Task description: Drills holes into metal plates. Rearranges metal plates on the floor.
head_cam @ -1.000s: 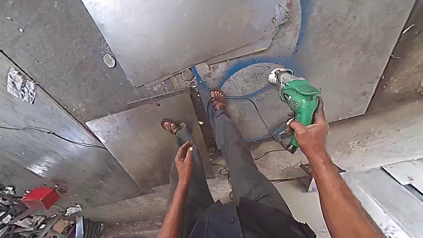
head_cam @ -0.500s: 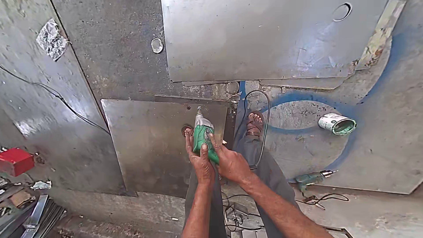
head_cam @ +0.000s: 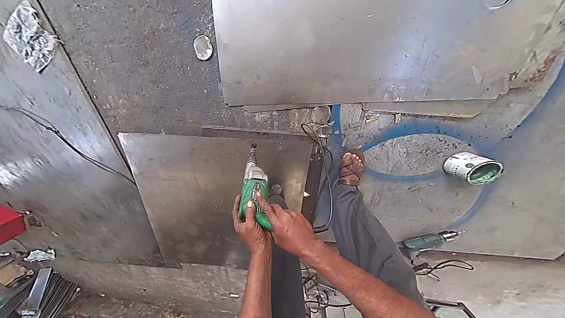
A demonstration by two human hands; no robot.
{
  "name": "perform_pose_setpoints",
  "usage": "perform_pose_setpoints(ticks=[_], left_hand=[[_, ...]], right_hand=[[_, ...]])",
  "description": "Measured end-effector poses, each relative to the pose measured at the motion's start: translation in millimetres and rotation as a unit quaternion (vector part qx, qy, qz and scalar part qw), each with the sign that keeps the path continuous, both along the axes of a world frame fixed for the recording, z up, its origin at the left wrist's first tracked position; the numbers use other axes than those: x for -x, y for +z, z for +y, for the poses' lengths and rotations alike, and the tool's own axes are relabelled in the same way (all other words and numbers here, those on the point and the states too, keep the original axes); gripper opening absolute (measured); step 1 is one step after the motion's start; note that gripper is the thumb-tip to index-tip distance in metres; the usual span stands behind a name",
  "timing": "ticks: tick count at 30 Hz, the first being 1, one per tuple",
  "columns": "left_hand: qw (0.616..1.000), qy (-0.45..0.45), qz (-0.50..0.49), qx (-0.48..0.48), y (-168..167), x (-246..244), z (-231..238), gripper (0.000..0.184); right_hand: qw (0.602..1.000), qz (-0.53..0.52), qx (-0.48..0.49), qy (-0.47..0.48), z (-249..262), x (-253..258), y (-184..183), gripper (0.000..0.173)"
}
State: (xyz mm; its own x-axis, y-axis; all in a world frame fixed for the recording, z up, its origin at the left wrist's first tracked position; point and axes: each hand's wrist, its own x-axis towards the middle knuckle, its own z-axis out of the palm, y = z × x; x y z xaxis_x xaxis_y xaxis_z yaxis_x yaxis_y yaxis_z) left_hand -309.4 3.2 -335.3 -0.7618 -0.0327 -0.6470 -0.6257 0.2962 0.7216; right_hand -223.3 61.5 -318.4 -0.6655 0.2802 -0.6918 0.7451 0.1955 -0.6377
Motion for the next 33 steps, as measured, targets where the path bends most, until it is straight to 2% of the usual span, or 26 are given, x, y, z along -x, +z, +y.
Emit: perform_pose_setpoints(ticks=[21, 30, 33], left_hand=[[0.999, -0.003, -0.03, -0.029, 3.5, 9.4, 0.1, 0.051], [0.999, -0.008, -0.033, -0.025, -5.0, 15.5, 6.0, 0.049], [0.999, -0.014, -0.033, -0.013, -9.2, 19.7, 11.6, 0.049]], right_hand=[[1.0, 0.0, 0.0, -0.006, 5.6, 5.9, 5.5, 0.093], [1.0, -0.01, 0.018, -0.008, 11.5, 10.9, -3.7, 0.092], [0.999, -0.017, 0.032, -0.006, 18.5, 16.3, -6.7, 0.097]])
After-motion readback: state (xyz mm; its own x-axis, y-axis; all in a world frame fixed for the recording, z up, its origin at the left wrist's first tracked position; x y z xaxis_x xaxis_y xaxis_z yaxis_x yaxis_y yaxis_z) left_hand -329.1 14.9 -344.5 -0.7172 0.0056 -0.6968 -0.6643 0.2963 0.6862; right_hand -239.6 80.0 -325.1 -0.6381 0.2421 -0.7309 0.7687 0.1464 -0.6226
